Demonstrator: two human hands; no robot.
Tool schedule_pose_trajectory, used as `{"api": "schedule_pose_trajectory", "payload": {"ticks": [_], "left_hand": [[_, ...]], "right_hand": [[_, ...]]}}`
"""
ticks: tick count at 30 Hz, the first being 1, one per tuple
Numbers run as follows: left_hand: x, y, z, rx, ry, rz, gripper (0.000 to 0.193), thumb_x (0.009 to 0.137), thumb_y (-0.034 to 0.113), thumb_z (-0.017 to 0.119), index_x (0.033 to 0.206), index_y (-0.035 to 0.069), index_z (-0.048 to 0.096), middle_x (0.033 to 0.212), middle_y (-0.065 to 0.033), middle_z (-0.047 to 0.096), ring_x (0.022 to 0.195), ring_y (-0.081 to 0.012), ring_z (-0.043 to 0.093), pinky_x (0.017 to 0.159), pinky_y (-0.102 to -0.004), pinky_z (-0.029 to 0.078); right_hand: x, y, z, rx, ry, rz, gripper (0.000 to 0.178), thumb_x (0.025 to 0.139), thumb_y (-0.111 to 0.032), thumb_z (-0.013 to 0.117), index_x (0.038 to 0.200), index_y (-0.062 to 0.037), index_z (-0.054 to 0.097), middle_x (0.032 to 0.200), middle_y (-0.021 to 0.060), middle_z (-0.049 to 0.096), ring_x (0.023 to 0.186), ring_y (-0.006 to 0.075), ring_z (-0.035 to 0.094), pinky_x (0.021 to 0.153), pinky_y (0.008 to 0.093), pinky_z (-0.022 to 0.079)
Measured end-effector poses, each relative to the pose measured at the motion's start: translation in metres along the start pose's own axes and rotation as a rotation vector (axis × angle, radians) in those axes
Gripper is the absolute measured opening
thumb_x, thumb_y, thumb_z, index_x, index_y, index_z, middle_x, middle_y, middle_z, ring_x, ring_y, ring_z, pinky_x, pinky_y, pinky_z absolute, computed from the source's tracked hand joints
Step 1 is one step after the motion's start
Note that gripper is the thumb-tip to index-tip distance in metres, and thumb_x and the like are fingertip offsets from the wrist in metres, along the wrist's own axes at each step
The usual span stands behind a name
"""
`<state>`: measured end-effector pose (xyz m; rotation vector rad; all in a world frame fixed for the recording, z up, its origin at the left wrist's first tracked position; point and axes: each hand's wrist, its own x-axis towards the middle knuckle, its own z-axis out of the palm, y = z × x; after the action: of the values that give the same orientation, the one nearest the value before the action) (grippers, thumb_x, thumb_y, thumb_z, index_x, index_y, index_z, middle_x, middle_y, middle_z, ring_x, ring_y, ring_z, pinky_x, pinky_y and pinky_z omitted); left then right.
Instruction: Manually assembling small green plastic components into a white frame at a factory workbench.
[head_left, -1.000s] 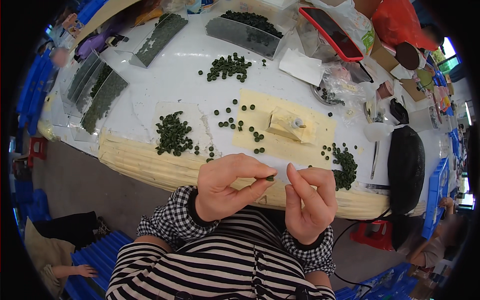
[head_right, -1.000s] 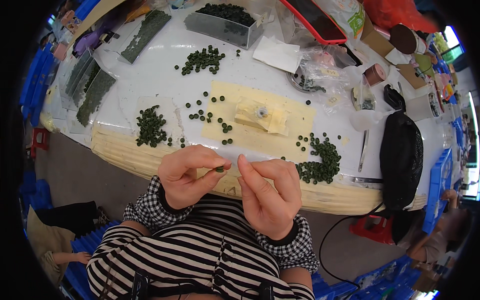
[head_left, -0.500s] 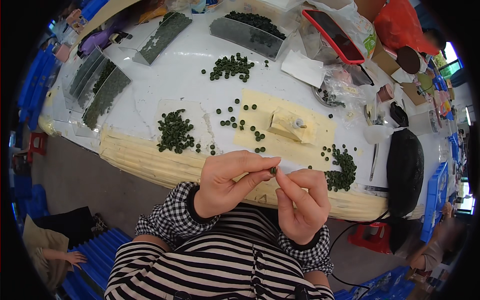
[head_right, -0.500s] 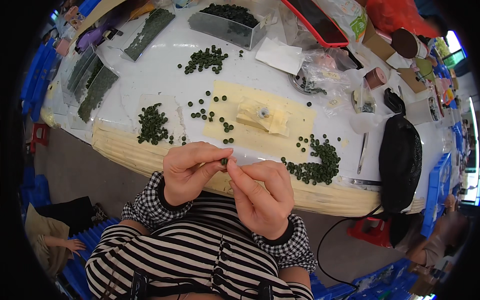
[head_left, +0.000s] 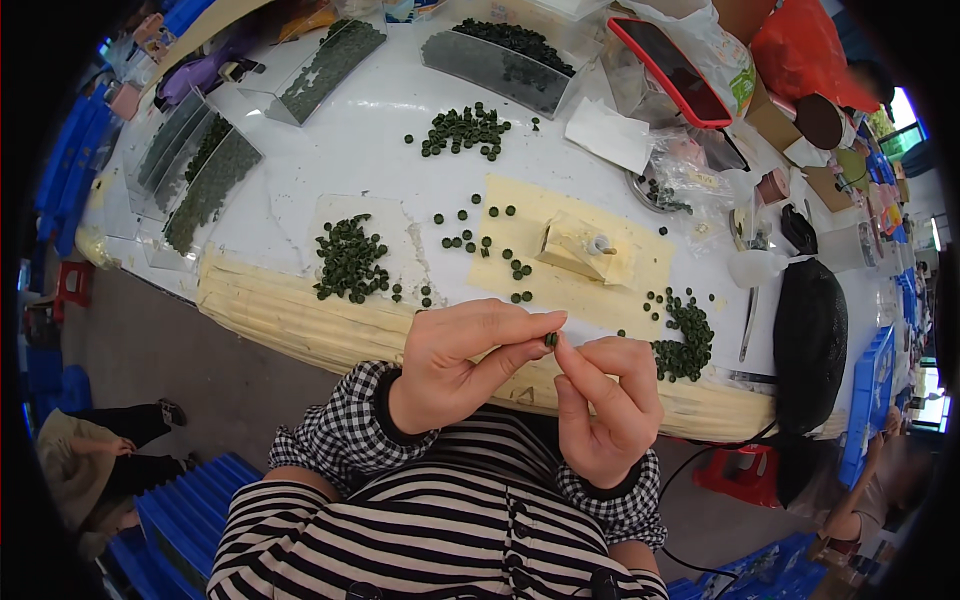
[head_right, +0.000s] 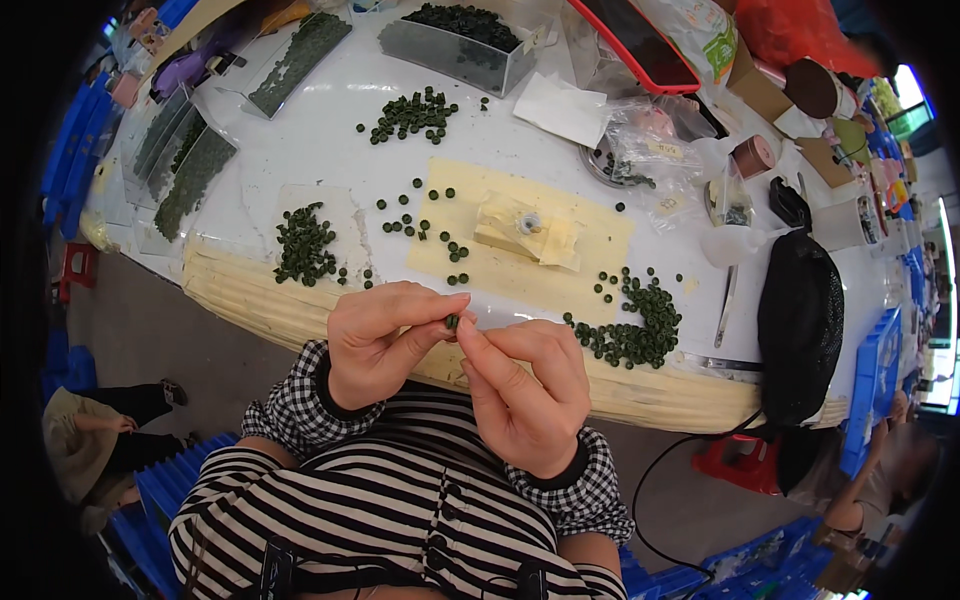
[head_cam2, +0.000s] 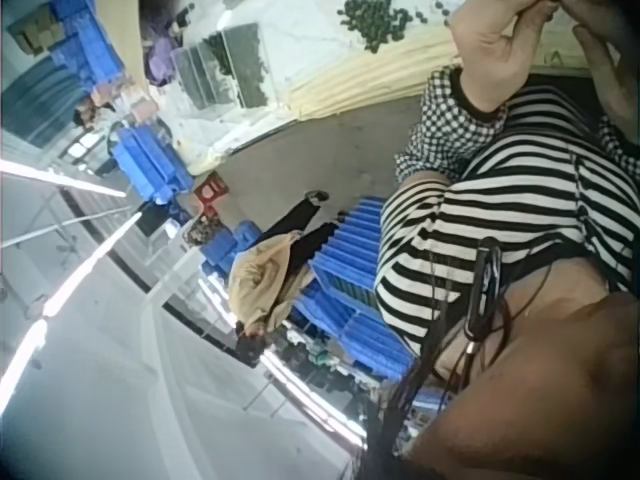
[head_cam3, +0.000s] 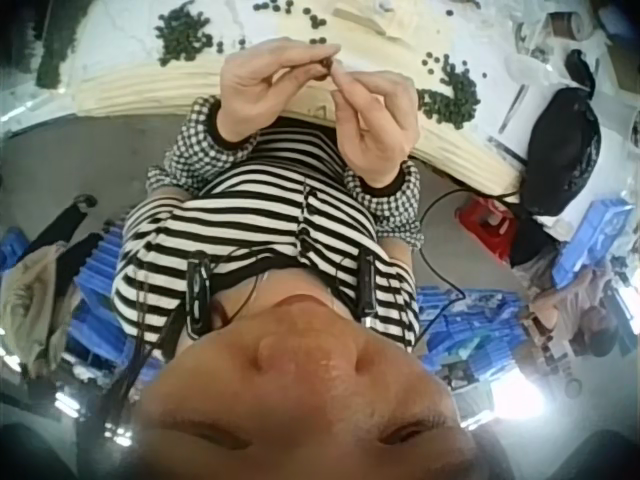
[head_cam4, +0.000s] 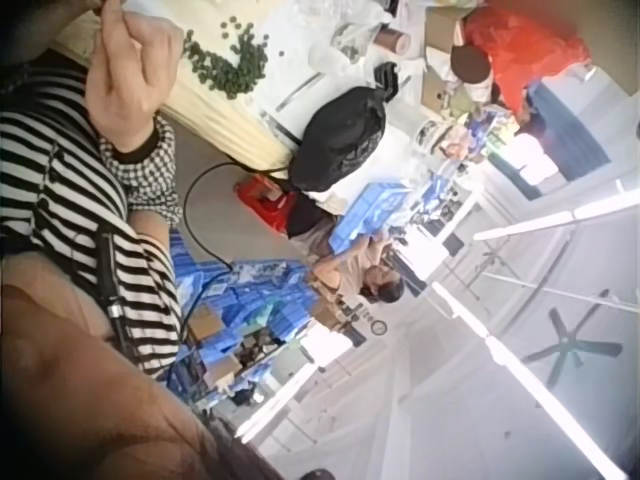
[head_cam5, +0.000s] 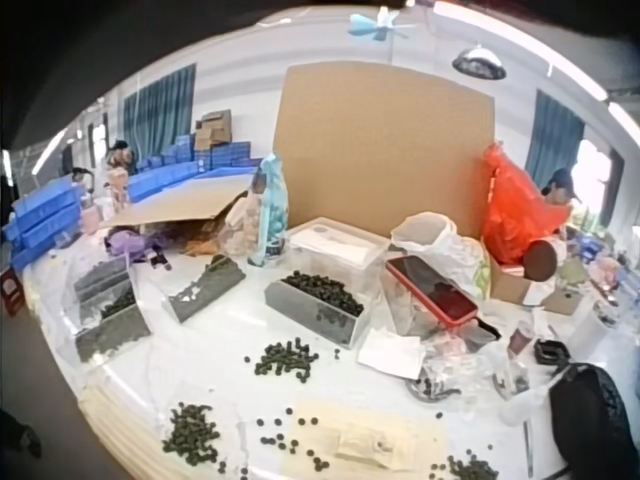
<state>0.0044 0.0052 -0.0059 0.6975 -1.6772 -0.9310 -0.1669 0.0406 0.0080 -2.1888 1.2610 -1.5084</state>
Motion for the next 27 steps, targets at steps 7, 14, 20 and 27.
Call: {"api": "schedule_pose_trajectory", "payload": {"ticks": [7, 14, 20, 27], "left_hand": [[0.0013, 0.0022, 0.0000, 0.036, 0.004, 0.014, 0.024, 0.086, -0.001, 0.068, 0.111, -0.003, 0.069, 0.086, -0.0136, 0.071, 0.074, -0.0191, 0.068, 0.066, -0.0259, 0.053], [0.0006, 0.0020, -0.0006, -0.014, 0.013, -0.027, 0.026, 0.085, -0.002, 0.069, 0.111, -0.003, 0.068, 0.089, -0.0140, 0.071, 0.077, -0.0198, 0.068, 0.069, -0.0260, 0.053], [-0.0062, -0.0044, 0.0005, -0.125, 0.097, -0.064, 0.026, 0.082, -0.002, 0.073, 0.107, -0.002, 0.070, 0.091, -0.0136, 0.072, 0.079, -0.0207, 0.070, 0.070, -0.0264, 0.055], [-0.0054, -0.0001, 0.0069, 0.151, 0.090, 0.092, 0.032, 0.079, -0.005, 0.073, 0.110, -0.003, 0.069, 0.100, -0.0155, 0.071, 0.084, -0.0251, 0.071, 0.072, -0.0291, 0.056]], "right_hand": [[0.0014, -0.0003, -0.0006, -0.009, -0.006, 0.007, 0.035, 0.070, 0.003, 0.076, 0.105, -0.0026, 0.074, 0.084, 0.0055, 0.063, 0.074, 0.0210, 0.058, 0.065, 0.0306, 0.047], [-0.0005, 0.0025, 0.0005, -0.023, -0.023, -0.006, 0.038, 0.069, 0.003, 0.076, 0.106, -0.0023, 0.074, 0.086, 0.0054, 0.064, 0.075, 0.0213, 0.058, 0.066, 0.0309, 0.048], [-0.0012, 0.0038, 0.0019, 0.013, -0.034, 0.003, 0.039, 0.069, 0.003, 0.075, 0.108, -0.0021, 0.073, 0.088, 0.0059, 0.065, 0.078, 0.0220, 0.059, 0.068, 0.0309, 0.048], [-0.0047, 0.0057, 0.0055, -0.027, 0.005, 0.020, 0.041, 0.068, 0.004, 0.075, 0.109, -0.0004, 0.072, 0.093, 0.0081, 0.065, 0.080, 0.0234, 0.059, 0.070, 0.0313, 0.049]]}}
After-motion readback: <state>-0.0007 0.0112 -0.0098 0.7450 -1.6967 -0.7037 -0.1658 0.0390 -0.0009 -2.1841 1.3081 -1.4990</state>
